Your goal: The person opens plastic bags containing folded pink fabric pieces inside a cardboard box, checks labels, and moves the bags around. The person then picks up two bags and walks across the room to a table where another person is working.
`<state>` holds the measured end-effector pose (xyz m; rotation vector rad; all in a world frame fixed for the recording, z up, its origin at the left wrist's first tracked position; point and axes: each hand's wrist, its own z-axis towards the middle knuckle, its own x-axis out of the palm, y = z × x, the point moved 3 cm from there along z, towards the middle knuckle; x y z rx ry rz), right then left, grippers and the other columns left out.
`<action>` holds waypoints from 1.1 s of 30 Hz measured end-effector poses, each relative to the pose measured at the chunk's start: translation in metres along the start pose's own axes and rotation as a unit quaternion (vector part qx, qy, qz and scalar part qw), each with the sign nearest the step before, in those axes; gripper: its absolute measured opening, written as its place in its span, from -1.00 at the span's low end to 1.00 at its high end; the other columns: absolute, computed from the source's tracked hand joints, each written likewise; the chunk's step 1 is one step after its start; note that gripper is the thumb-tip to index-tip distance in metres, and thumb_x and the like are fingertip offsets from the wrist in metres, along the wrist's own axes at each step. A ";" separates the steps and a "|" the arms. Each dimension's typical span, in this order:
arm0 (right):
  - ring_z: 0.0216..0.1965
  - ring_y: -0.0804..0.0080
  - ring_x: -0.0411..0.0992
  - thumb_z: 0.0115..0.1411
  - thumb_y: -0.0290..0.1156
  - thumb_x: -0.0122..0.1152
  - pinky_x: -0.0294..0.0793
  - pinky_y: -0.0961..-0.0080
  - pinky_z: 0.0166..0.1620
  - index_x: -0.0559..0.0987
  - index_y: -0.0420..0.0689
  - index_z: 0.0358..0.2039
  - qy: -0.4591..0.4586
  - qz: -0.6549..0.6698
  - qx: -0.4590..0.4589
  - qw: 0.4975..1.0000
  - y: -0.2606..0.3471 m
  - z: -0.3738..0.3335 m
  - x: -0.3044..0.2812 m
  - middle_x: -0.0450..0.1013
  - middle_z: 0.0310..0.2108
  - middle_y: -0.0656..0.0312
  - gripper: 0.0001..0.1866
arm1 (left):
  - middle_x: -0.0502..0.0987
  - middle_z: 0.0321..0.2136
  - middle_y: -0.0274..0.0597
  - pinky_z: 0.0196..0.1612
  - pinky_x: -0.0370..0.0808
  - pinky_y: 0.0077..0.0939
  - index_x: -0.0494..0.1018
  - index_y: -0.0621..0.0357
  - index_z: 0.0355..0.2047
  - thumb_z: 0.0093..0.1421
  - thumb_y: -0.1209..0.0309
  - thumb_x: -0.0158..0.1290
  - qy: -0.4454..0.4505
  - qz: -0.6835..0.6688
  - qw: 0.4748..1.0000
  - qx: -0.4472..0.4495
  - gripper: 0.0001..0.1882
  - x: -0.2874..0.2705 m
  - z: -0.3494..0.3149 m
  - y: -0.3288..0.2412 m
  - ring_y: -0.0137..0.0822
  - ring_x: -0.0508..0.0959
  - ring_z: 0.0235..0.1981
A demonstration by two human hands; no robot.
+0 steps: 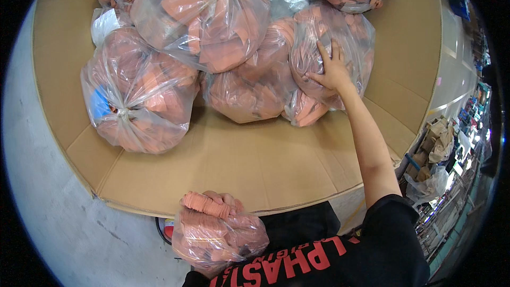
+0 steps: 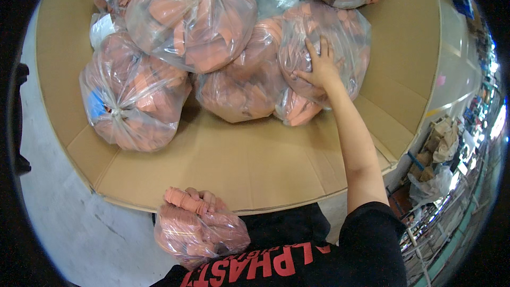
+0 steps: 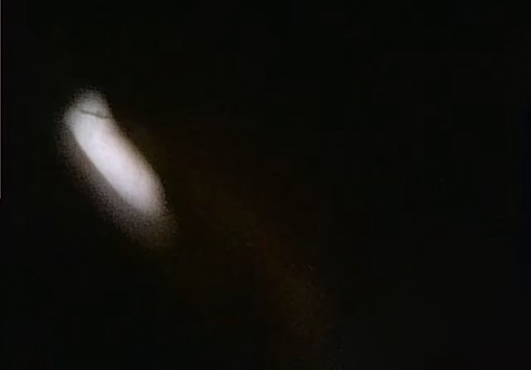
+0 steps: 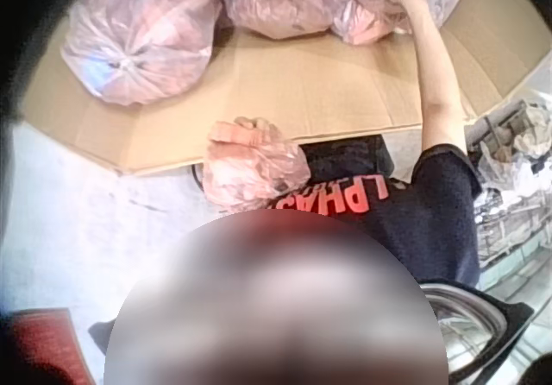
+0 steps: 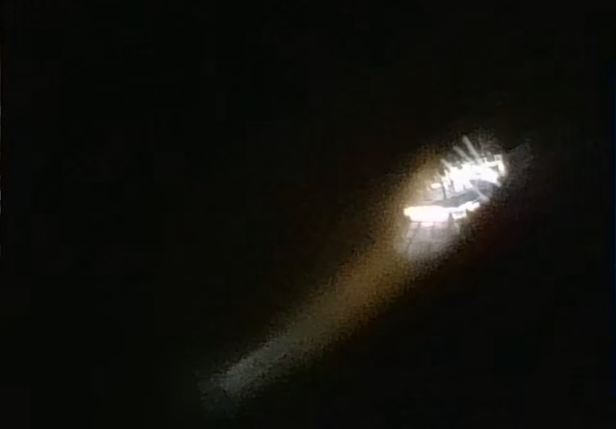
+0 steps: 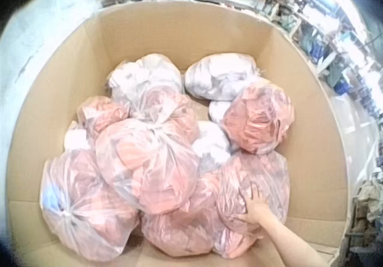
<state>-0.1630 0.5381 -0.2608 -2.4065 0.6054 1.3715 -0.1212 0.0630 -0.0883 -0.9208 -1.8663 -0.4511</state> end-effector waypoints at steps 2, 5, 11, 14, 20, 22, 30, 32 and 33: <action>0.54 -0.31 0.00 -0.09 0.27 0.60 0.02 -0.77 0.31 0.28 0.33 0.52 -0.063 0.067 -0.040 0.995 -0.012 0.001 0.014 -0.01 0.56 -0.10 0.16 | 0.60 -0.23 -0.18 -0.02 0.48 -0.14 0.46 0.08 0.15 0.48 -0.14 -0.03 -0.001 0.005 1.000 0.008 -0.44 -0.005 -0.006 0.001 -0.19 0.58 -0.13; 0.54 -0.28 0.00 -0.11 0.32 0.59 -0.02 -0.80 0.31 0.34 0.34 0.49 -0.077 0.065 -0.054 0.993 -0.020 0.009 0.028 0.00 0.57 -0.05 0.14 | 0.59 -0.23 -0.19 0.02 0.45 -0.09 0.45 0.05 0.16 0.48 -0.15 -0.04 0.007 0.011 1.000 0.011 -0.44 -0.015 -0.011 0.003 -0.19 0.58 -0.12; 0.53 -0.19 0.04 -0.08 0.37 0.54 -0.04 -0.81 0.30 0.45 0.31 0.40 -0.110 0.053 -0.070 0.990 -0.025 0.016 0.032 0.07 0.55 0.05 0.03 | 0.59 -0.23 -0.19 0.07 0.42 -0.03 0.45 0.01 0.17 0.49 -0.16 -0.04 0.066 0.037 0.997 -0.009 -0.45 -0.034 -0.017 -0.004 -0.19 0.59 -0.11; 0.53 -0.15 0.06 -0.08 0.38 0.53 -0.06 -0.82 0.31 0.46 0.31 0.39 -0.133 0.048 -0.078 0.987 -0.025 0.015 0.033 0.10 0.54 0.07 0.02 | 0.59 -0.22 -0.19 0.08 0.41 -0.02 0.45 0.00 0.18 0.49 -0.16 -0.04 0.077 0.037 0.996 -0.015 -0.45 -0.038 -0.021 -0.005 -0.19 0.59 -0.11; 0.53 -0.11 0.06 -0.08 0.40 0.52 -0.09 -0.83 0.32 0.45 0.33 0.40 -0.130 0.044 -0.071 0.988 -0.023 0.016 0.034 0.10 0.53 0.08 0.03 | 0.59 -0.21 -0.18 0.09 0.41 -0.02 0.45 -0.03 0.19 0.48 -0.16 -0.03 0.082 0.029 0.996 -0.023 -0.46 -0.042 -0.022 -0.003 -0.19 0.59 -0.11; 0.54 -0.10 0.05 -0.07 0.41 0.51 -0.10 -0.84 0.32 0.45 0.34 0.41 -0.132 0.044 -0.071 0.988 -0.022 0.015 0.033 0.10 0.54 0.09 0.03 | 0.58 -0.21 -0.18 0.09 0.41 -0.02 0.45 -0.04 0.19 0.48 -0.16 -0.03 0.085 0.027 0.996 -0.025 -0.46 -0.042 -0.021 -0.003 -0.19 0.59 -0.11; 0.54 -0.18 0.04 0.02 0.48 0.41 0.02 -0.53 0.43 0.31 0.07 0.49 -0.241 0.139 0.056 0.959 -0.038 0.016 0.030 0.09 0.50 -0.22 0.16 | 0.58 -0.19 -0.17 0.10 0.41 -0.01 0.45 -0.07 0.20 0.48 -0.16 -0.02 0.113 0.015 0.993 -0.030 -0.47 -0.044 -0.019 -0.004 -0.19 0.59 -0.10; 0.54 -0.24 0.02 -0.01 0.53 0.39 0.07 -0.38 0.44 0.27 -0.05 0.49 -0.172 0.180 0.219 0.943 -0.051 0.012 0.043 0.09 0.48 -0.33 0.24 | 0.57 -0.18 -0.16 0.10 0.41 0.00 0.45 -0.09 0.20 0.48 -0.15 -0.01 0.121 0.023 0.991 -0.043 -0.48 -0.046 -0.019 -0.007 -0.19 0.58 -0.08; 0.54 -0.27 0.01 -0.02 0.55 0.38 0.10 -0.31 0.44 0.25 -0.11 0.49 -0.123 0.188 0.318 0.921 -0.058 0.007 0.051 0.10 0.47 -0.38 0.28 | 0.56 -0.17 -0.16 0.10 0.41 0.00 0.45 -0.10 0.21 0.48 -0.14 -0.01 0.125 0.027 0.991 -0.051 -0.49 -0.047 -0.018 -0.008 -0.19 0.58 -0.08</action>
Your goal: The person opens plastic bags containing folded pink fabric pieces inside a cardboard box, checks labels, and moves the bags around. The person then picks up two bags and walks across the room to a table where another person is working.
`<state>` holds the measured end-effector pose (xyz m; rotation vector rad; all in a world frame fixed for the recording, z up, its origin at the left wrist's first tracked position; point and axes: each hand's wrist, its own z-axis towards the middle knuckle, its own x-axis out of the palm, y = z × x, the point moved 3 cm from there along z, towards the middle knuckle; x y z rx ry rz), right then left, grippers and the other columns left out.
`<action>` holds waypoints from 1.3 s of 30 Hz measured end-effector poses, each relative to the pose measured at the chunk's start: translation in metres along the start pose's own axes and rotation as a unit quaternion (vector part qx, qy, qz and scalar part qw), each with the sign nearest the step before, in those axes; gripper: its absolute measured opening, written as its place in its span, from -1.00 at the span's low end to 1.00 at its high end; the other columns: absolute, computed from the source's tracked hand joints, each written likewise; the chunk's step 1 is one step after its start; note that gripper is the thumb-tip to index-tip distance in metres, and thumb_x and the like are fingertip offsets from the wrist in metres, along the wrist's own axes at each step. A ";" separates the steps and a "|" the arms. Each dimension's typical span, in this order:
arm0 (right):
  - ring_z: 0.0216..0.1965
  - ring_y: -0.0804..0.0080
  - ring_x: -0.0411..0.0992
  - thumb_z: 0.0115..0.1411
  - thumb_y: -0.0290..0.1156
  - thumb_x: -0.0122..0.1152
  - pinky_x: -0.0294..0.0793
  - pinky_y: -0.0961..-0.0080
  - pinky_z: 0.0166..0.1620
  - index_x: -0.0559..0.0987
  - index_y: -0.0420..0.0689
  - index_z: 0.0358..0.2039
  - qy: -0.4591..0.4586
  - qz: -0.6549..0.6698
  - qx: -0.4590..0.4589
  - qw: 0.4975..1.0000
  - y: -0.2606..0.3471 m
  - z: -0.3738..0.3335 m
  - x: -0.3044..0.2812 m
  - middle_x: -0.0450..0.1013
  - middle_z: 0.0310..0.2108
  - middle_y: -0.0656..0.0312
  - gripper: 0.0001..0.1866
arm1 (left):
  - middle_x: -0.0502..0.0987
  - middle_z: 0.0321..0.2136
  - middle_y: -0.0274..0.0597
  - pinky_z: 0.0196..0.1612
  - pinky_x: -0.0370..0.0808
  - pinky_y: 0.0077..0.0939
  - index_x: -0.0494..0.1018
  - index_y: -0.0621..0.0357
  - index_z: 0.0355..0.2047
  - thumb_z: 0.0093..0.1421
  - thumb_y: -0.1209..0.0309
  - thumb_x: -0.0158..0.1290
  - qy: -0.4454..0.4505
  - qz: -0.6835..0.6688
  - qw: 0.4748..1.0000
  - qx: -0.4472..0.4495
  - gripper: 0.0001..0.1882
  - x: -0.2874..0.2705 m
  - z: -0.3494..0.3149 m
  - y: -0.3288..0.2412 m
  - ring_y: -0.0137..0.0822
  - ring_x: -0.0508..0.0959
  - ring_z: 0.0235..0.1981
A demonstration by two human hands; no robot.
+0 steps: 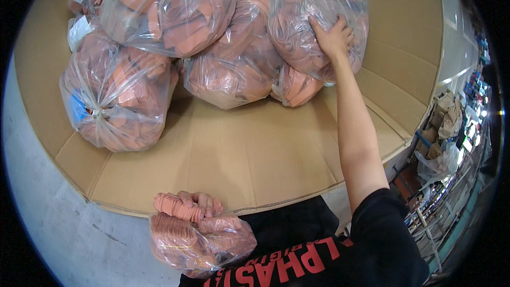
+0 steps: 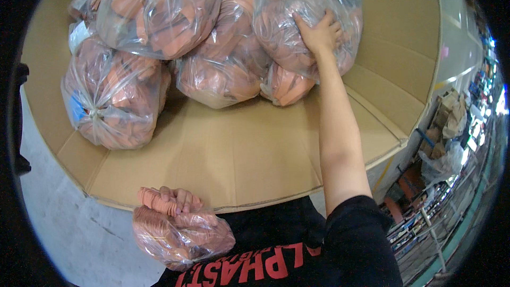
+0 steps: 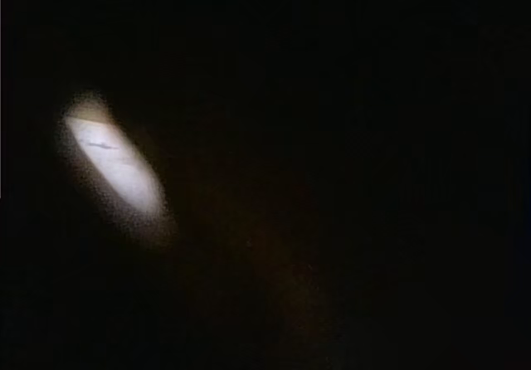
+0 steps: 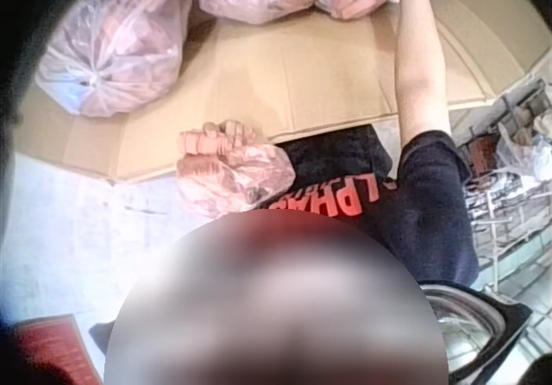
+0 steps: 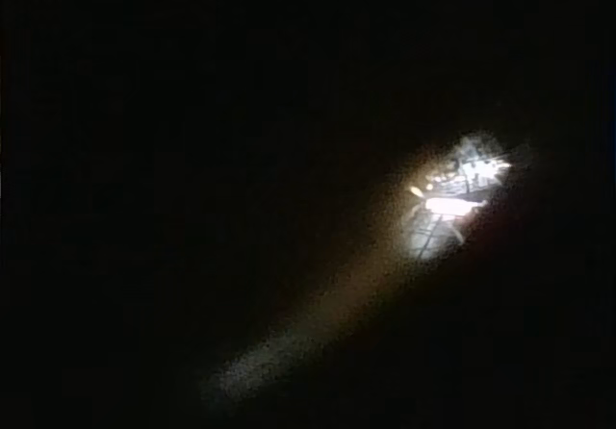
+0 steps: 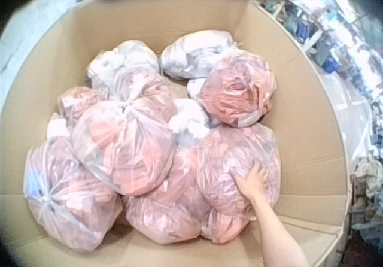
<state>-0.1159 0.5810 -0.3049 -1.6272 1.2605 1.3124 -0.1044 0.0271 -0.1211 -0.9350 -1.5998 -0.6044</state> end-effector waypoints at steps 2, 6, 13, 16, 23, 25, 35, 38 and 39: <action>0.49 -0.24 0.14 -0.04 0.56 0.39 0.22 -0.17 0.40 0.30 -0.13 0.46 -0.020 0.030 -0.012 0.999 -0.007 0.006 0.000 0.23 0.42 -0.34 0.27 | 0.56 -0.17 -0.16 0.10 0.40 0.01 0.44 -0.10 0.21 0.49 -0.14 -0.01 -0.008 0.003 1.000 0.005 -0.49 -0.002 -0.001 -0.001 -0.19 0.57 -0.07; 0.29 -0.13 0.48 0.08 0.45 0.37 0.43 0.07 0.29 0.48 -0.18 0.34 0.044 0.116 0.027 0.992 -0.022 0.040 -0.014 0.53 0.22 -0.23 0.08 | 0.55 -0.15 -0.16 0.10 0.40 0.01 0.44 -0.10 0.22 0.49 -0.12 -0.01 -0.027 -0.002 0.999 0.018 -0.50 0.001 -0.003 0.002 -0.19 0.57 -0.06; 0.01 0.13 0.66 0.31 0.09 0.36 0.56 0.25 0.09 0.65 -0.21 0.19 0.159 0.234 -0.036 0.958 -0.042 0.011 -0.057 0.70 -0.05 -0.06 -0.33 | 0.54 -0.17 -0.13 0.06 0.41 -0.01 0.43 -0.03 0.22 0.49 -0.05 0.00 -0.071 -0.034 0.996 0.037 -0.52 0.020 0.005 0.009 -0.17 0.55 -0.09; -0.04 0.22 0.66 0.32 0.02 0.38 0.56 0.30 0.06 0.66 -0.25 0.16 0.169 0.247 -0.002 0.954 -0.044 -0.009 -0.065 0.70 -0.04 -0.01 -0.38 | 0.57 -0.22 -0.07 -0.01 0.42 -0.06 0.46 0.08 0.17 0.48 0.00 0.02 -0.074 -0.047 0.995 0.048 -0.52 0.020 0.008 0.009 -0.13 0.55 -0.14; -0.13 0.40 0.61 0.40 -0.14 0.32 0.58 0.37 -0.04 0.65 -0.33 0.13 0.182 0.327 0.011 0.927 -0.015 -0.048 -0.089 0.68 -0.10 0.11 -0.50 | 0.52 -0.21 -0.16 0.04 0.42 -0.08 0.39 -0.02 0.23 0.47 -0.06 0.04 0.016 0.006 1.000 0.023 -0.49 0.004 0.007 0.004 -0.17 0.53 -0.10; -0.18 0.48 0.58 0.43 -0.21 0.29 0.58 0.41 -0.09 0.64 -0.33 0.12 0.192 0.370 -0.013 0.909 0.002 -0.072 -0.111 0.68 -0.14 0.15 -0.55 | 0.52 -0.24 -0.16 0.00 0.42 -0.11 0.40 0.02 0.21 0.47 -0.06 0.04 0.022 0.016 0.999 0.019 -0.48 0.005 0.006 0.003 -0.17 0.53 -0.10; -0.49 0.67 0.45 0.43 -0.29 0.27 0.44 0.54 -0.43 0.76 -0.24 -0.22 0.248 0.429 -0.111 0.862 0.060 -0.220 -0.200 0.59 -0.51 0.37 -0.73 | 0.52 -0.21 -0.20 0.08 0.41 -0.06 0.43 -0.01 0.22 0.47 -0.07 0.03 -0.049 0.011 0.995 0.084 -0.49 0.028 0.012 0.008 -0.16 0.53 -0.07; -0.56 0.59 0.35 0.41 -0.24 0.27 0.38 0.32 -0.47 0.66 -0.23 -0.36 0.315 0.383 -0.214 0.842 0.075 -0.272 -0.176 0.44 -0.66 0.11 -0.69 | 0.52 -0.21 -0.20 0.08 0.40 -0.06 0.43 -0.01 0.22 0.47 -0.07 0.02 -0.046 -0.006 0.996 0.082 -0.49 0.032 0.018 0.011 -0.16 0.53 -0.07; -0.62 0.31 0.44 0.43 -0.17 0.24 0.43 0.16 -0.46 0.60 -0.25 -0.30 0.349 0.393 -0.231 0.819 0.087 -0.284 -0.159 0.42 -0.67 0.04 -0.65 | 0.52 -0.21 -0.20 0.08 0.40 -0.06 0.43 -0.01 0.22 0.47 -0.07 0.02 -0.046 -0.009 0.996 0.078 -0.49 0.033 0.020 0.012 -0.16 0.53 -0.07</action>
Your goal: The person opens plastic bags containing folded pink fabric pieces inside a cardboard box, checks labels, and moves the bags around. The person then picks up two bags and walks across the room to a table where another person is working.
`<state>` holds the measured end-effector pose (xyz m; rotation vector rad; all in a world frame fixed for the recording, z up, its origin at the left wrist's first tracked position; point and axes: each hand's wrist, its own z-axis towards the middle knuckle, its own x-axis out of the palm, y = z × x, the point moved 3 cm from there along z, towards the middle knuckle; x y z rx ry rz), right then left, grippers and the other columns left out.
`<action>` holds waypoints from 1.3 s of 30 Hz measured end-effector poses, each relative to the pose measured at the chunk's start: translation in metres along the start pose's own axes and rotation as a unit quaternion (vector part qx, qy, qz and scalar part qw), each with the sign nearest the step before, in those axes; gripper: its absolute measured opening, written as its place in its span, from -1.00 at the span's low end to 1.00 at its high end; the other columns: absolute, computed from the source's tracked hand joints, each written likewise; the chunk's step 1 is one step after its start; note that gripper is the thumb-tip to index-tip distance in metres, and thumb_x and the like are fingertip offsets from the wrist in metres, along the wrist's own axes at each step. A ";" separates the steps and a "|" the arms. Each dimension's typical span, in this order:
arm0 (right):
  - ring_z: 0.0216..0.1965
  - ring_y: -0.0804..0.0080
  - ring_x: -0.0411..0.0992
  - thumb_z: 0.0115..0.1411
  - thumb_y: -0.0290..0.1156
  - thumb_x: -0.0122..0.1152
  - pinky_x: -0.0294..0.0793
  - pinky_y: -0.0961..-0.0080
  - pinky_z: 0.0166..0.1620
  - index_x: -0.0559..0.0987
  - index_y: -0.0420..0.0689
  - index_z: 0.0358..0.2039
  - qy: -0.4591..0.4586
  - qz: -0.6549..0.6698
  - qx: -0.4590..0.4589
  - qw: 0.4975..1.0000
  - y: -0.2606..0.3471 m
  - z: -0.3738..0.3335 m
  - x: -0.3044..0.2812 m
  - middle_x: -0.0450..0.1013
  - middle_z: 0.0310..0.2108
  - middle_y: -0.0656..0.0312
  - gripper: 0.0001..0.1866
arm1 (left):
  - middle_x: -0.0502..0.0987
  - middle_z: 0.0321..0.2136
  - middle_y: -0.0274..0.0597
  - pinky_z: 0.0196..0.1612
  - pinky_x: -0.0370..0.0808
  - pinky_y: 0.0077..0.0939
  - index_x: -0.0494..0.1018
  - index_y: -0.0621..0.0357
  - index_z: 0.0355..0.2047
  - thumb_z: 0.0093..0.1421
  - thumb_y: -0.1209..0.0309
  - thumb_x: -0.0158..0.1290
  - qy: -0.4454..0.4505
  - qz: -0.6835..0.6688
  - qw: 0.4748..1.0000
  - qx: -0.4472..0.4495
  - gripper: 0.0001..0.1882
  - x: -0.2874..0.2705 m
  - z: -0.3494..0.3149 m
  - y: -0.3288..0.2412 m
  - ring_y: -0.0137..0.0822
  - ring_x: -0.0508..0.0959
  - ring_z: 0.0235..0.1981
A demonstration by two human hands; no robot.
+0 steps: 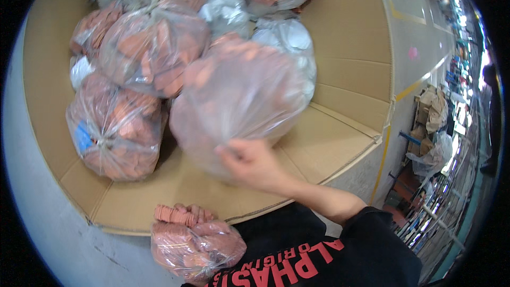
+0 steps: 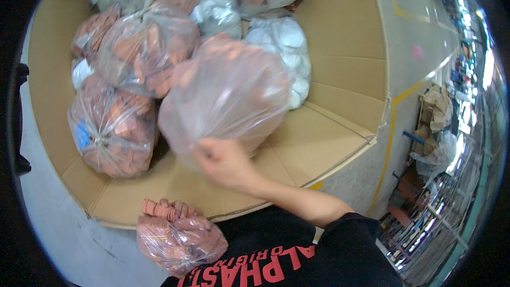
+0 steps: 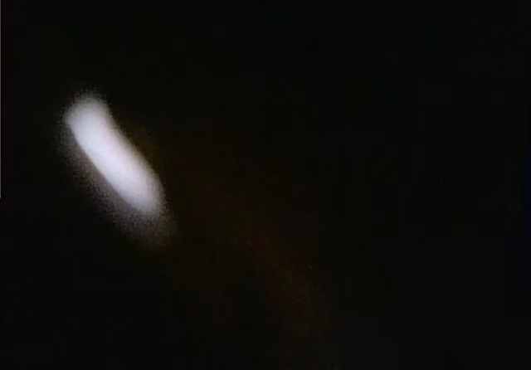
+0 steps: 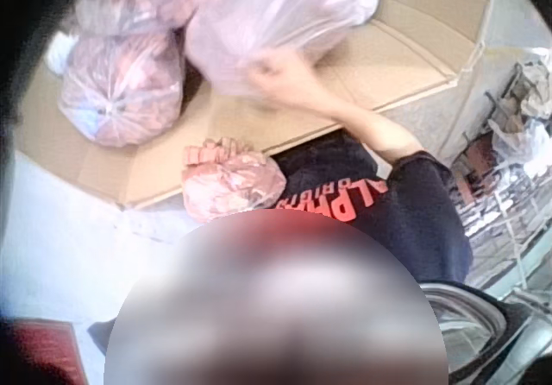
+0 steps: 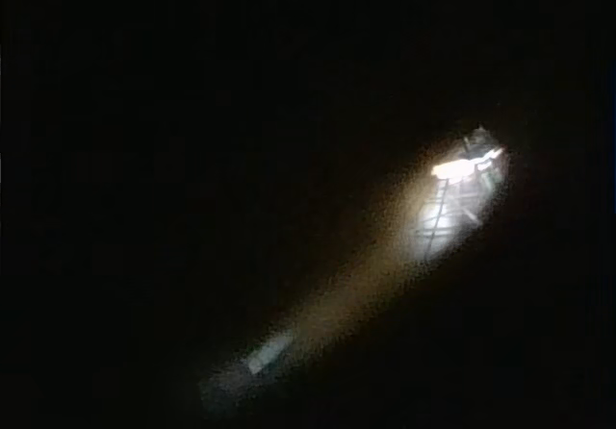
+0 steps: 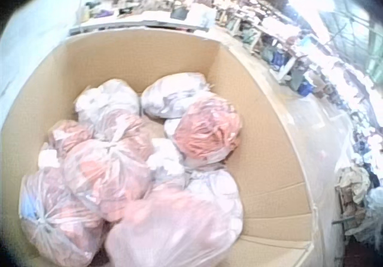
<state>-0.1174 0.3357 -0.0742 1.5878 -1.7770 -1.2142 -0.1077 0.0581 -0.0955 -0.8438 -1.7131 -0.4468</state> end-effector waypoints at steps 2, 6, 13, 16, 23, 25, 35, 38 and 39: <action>-0.44 -0.01 0.56 0.45 -0.16 0.20 0.52 0.05 -0.31 0.55 -0.24 -0.22 0.103 -0.128 -0.013 0.986 -0.011 0.010 0.033 0.51 -0.51 -0.05 -0.66 | 0.52 -0.21 -0.20 0.08 0.40 -0.06 0.43 -0.01 0.22 0.47 -0.07 0.02 0.001 -0.003 1.000 -0.009 -0.49 0.004 0.002 0.001 -0.16 0.53 -0.07; -0.14 -0.17 0.56 0.45 -0.18 0.17 0.54 -0.01 -0.06 0.54 -0.22 -0.16 0.203 -0.112 -0.130 0.964 -0.029 0.009 0.022 0.55 -0.25 -0.13 -0.69 | 0.52 -0.21 -0.20 0.09 0.40 -0.06 0.43 -0.02 0.22 0.47 -0.07 0.02 -0.003 -0.002 1.000 -0.025 -0.49 0.009 0.011 0.006 -0.16 0.53 -0.06; -0.10 -0.10 0.55 0.40 -0.25 0.19 0.53 0.04 0.00 0.57 -0.23 -0.21 0.043 -0.146 0.006 0.988 -0.128 0.080 -0.150 0.56 -0.17 -0.12 -0.73 | 0.53 -0.21 -0.20 0.10 0.40 -0.05 0.43 -0.02 0.22 0.47 -0.07 0.02 -0.024 -0.001 0.999 -0.030 -0.49 0.011 0.036 0.026 -0.16 0.53 -0.06; -0.04 -0.17 0.55 0.36 -0.25 0.23 0.52 0.02 0.07 0.58 -0.23 -0.08 -0.054 -0.237 0.095 0.965 -0.181 0.120 -0.228 0.56 -0.12 -0.22 -0.70 | 0.53 -0.21 -0.20 0.10 0.39 -0.05 0.43 -0.02 0.22 0.47 -0.07 0.02 -0.039 0.001 0.999 -0.026 -0.49 0.010 0.050 0.038 -0.17 0.53 -0.06; 0.12 -0.30 0.47 0.30 -0.26 0.24 0.51 -0.12 0.16 0.46 -0.21 0.20 -0.152 -0.421 0.080 0.891 -0.241 0.244 -0.334 0.47 0.07 -0.31 -0.49 | 0.53 -0.20 -0.20 0.11 0.39 -0.04 0.43 -0.03 0.22 0.47 -0.07 0.02 -0.065 -0.016 0.998 -0.008 -0.49 -0.006 0.091 0.071 -0.17 0.53 -0.06; 0.16 -0.29 0.46 0.28 -0.27 0.24 0.51 -0.13 0.17 0.45 -0.20 0.20 -0.145 -0.469 0.078 0.867 -0.251 0.280 -0.347 0.45 0.11 -0.30 -0.48 | 0.53 -0.20 -0.20 0.11 0.39 -0.04 0.43 -0.03 0.22 0.47 -0.07 0.02 -0.073 -0.020 0.997 -0.004 -0.49 -0.012 0.105 0.079 -0.17 0.53 -0.05; 0.22 -0.12 0.50 0.32 -0.25 0.17 0.53 0.06 0.26 0.57 -0.09 0.26 -0.086 -0.595 0.158 0.783 -0.289 0.413 -0.385 0.43 0.29 -0.12 -0.49 | 0.53 -0.20 -0.20 0.12 0.38 -0.03 0.43 -0.04 0.23 0.47 -0.08 0.02 -0.122 -0.045 0.992 -0.001 -0.49 -0.044 0.159 0.099 -0.17 0.53 -0.05; 0.22 0.01 0.54 0.36 -0.22 0.11 0.54 0.15 0.26 0.60 -0.07 0.22 -0.102 -0.561 0.175 0.803 -0.305 0.432 -0.396 0.51 0.25 -0.08 -0.53 | 0.53 -0.20 -0.20 0.12 0.38 -0.03 0.43 -0.04 0.23 0.47 -0.08 0.02 -0.133 -0.049 0.990 -0.001 -0.49 -0.057 0.170 0.100 -0.17 0.53 -0.05; 0.21 0.05 0.55 0.37 -0.21 0.09 0.54 0.18 0.25 0.62 -0.07 0.20 -0.110 -0.556 0.164 0.807 -0.311 0.438 -0.398 0.53 0.23 -0.06 -0.55 | 0.53 -0.20 -0.20 0.12 0.38 -0.03 0.43 -0.04 0.23 0.47 -0.08 0.02 -0.135 -0.050 0.990 0.000 -0.49 -0.062 0.173 0.101 -0.17 0.53 -0.05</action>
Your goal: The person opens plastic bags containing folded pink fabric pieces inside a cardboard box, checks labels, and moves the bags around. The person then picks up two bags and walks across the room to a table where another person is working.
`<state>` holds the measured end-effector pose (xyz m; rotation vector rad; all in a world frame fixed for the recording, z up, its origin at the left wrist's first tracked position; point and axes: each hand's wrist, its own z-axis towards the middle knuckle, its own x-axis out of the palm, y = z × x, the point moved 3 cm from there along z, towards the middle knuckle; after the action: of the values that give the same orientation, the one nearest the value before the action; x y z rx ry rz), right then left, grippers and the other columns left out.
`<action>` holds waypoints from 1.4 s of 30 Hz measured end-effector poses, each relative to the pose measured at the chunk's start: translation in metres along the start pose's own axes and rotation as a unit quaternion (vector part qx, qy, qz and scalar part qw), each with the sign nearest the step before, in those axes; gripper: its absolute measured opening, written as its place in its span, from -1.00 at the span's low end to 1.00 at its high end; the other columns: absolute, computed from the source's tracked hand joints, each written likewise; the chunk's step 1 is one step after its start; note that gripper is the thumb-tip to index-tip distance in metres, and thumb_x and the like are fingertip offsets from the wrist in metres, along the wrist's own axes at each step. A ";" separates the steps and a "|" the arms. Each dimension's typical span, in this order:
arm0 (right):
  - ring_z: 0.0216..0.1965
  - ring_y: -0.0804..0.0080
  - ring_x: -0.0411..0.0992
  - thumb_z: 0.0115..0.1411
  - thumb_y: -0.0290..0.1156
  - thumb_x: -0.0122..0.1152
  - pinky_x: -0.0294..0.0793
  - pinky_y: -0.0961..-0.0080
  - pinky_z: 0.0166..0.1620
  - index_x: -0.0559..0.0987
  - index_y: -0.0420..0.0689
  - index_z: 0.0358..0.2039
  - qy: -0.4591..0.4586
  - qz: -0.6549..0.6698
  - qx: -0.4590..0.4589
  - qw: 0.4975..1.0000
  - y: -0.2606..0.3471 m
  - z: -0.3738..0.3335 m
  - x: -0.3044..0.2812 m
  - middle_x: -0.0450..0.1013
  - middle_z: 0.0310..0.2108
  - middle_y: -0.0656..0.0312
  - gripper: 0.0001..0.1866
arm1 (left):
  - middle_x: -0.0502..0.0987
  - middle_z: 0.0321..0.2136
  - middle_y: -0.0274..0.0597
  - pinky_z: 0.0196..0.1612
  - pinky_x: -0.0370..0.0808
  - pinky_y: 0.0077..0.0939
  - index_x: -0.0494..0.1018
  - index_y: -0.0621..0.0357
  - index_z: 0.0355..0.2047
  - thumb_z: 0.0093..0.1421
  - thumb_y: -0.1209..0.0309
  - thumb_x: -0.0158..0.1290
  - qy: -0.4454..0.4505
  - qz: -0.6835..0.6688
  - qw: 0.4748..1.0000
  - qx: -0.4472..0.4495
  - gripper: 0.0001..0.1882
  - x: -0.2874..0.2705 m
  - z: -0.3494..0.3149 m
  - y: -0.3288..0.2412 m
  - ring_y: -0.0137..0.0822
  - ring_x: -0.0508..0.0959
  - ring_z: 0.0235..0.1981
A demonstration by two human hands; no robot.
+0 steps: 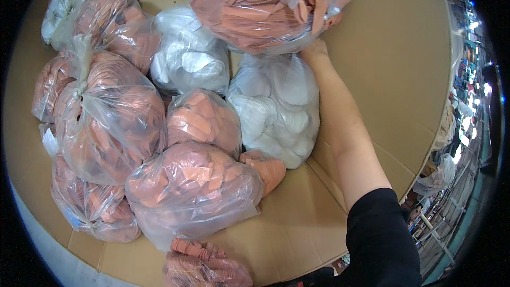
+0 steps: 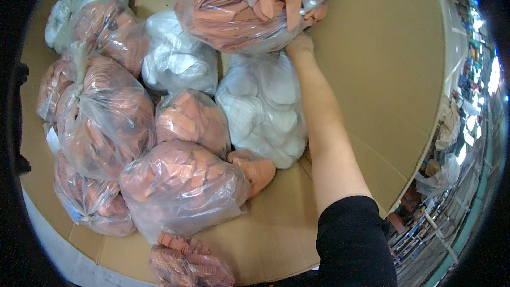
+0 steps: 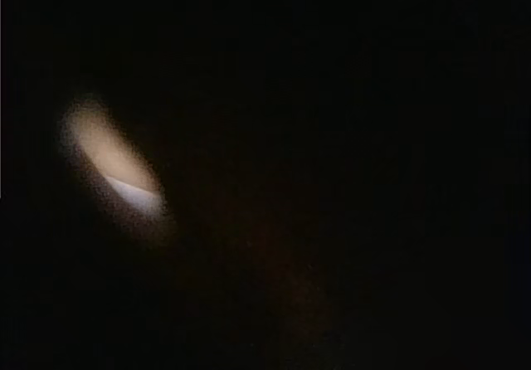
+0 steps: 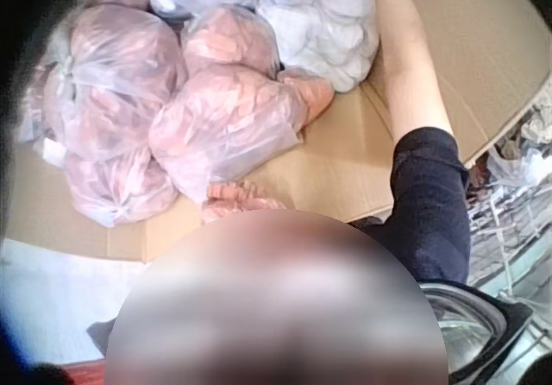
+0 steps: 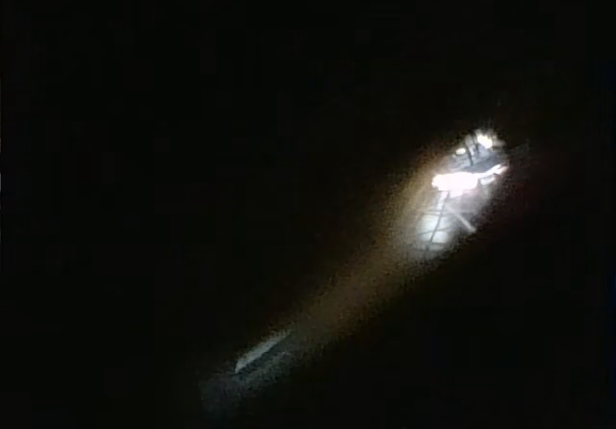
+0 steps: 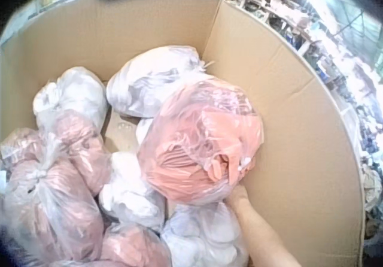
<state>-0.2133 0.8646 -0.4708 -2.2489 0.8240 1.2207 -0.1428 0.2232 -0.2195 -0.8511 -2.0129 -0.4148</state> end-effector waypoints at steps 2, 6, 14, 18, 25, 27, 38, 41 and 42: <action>0.21 0.07 0.55 0.39 -0.21 0.07 0.54 0.18 0.24 0.65 -0.06 0.14 -0.063 -0.061 -0.050 0.995 0.000 0.008 0.012 0.57 0.19 -0.02 -0.59 | 0.53 -0.20 -0.20 0.13 0.38 -0.03 0.43 -0.04 0.23 0.47 -0.08 0.02 -0.006 -0.004 1.000 -0.004 -0.49 -0.005 0.006 -0.001 -0.17 0.53 -0.05; 0.22 0.09 0.53 0.38 -0.22 0.06 0.53 0.13 0.19 0.69 -0.01 0.04 -0.099 -0.112 -0.067 0.987 -0.003 0.007 0.030 0.59 0.18 0.01 -0.64 | 0.53 -0.20 -0.20 0.13 0.38 -0.02 0.43 -0.05 0.23 0.47 -0.08 0.02 -0.011 -0.006 1.000 -0.007 -0.49 -0.008 0.013 -0.004 -0.17 0.53 -0.04; -0.14 -0.12 0.50 0.15 -0.39 0.38 0.52 0.02 0.05 0.62 -0.18 -0.01 -0.281 0.054 -0.127 0.950 0.013 -0.105 -0.021 0.48 -0.15 -0.08 -0.62 | 0.53 -0.19 -0.20 0.14 0.37 -0.02 0.43 -0.05 0.23 0.47 -0.08 0.01 0.009 -0.005 1.000 0.009 -0.49 0.006 0.013 -0.019 -0.18 0.53 -0.04; -0.21 0.07 0.57 0.19 -0.49 0.30 0.56 0.23 -0.16 0.57 -0.18 0.03 -0.104 0.345 -0.025 0.932 0.013 -0.212 -0.006 0.56 -0.23 0.01 -0.63 | 0.53 -0.19 -0.20 0.14 0.37 -0.01 0.43 -0.06 0.23 0.47 -0.08 0.01 0.026 -0.015 0.999 0.015 -0.49 0.015 0.009 -0.029 -0.18 0.53 -0.04; -0.42 0.47 0.51 0.32 -0.26 0.34 0.55 0.41 -0.34 0.61 -0.11 0.02 0.665 0.442 0.248 0.549 0.072 -0.464 0.123 0.56 -0.46 0.29 -0.68 | 0.53 -0.19 -0.20 0.15 0.37 -0.01 0.43 -0.06 0.23 0.47 -0.08 0.01 0.053 -0.016 0.998 0.007 -0.49 0.017 -0.003 -0.042 -0.18 0.53 -0.03; -0.53 0.44 0.48 0.34 -0.27 0.31 0.48 0.45 -0.49 0.59 -0.12 -0.05 0.663 0.450 0.305 0.515 0.106 -0.485 0.162 0.54 -0.51 0.25 -0.74 | 0.53 -0.19 -0.21 0.15 0.37 0.00 0.43 -0.06 0.23 0.47 -0.08 0.01 0.063 -0.012 0.998 0.004 -0.49 0.015 -0.008 -0.045 -0.18 0.53 -0.03; -0.78 0.49 0.25 0.46 -0.05 0.08 0.07 0.57 -0.73 0.57 -0.05 -0.37 0.523 0.659 0.349 0.413 0.121 -0.493 0.170 0.42 -0.63 0.36 -0.63 | 0.53 -0.18 -0.21 0.16 0.36 0.01 0.43 -0.07 0.24 0.47 -0.09 0.01 0.095 0.005 0.995 -0.029 -0.49 0.000 -0.033 -0.058 -0.18 0.53 -0.03; -0.75 0.46 0.26 0.51 0.07 0.02 0.09 0.56 -0.71 0.48 0.03 -0.44 0.475 0.650 0.407 0.431 0.119 -0.487 0.188 0.34 -0.67 0.39 -0.54 | 0.53 -0.18 -0.21 0.17 0.36 0.01 0.43 -0.08 0.24 0.47 -0.09 0.01 0.102 0.007 0.994 -0.044 -0.49 -0.004 -0.039 -0.062 -0.18 0.53 -0.03; -0.75 0.46 0.26 0.52 0.07 0.00 0.11 0.57 -0.71 0.49 0.01 -0.41 0.469 0.642 0.401 0.456 0.122 -0.487 0.195 0.36 -0.64 0.36 -0.54 | 0.53 -0.18 -0.21 0.17 0.36 0.01 0.43 -0.08 0.24 0.48 -0.09 0.01 0.106 0.009 0.993 -0.048 -0.49 -0.007 -0.041 -0.062 -0.18 0.53 -0.03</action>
<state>0.0722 0.4134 -0.4027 -0.9298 2.9487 -0.4881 -0.1597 0.1530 -0.2006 -0.8454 -1.8000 -0.5718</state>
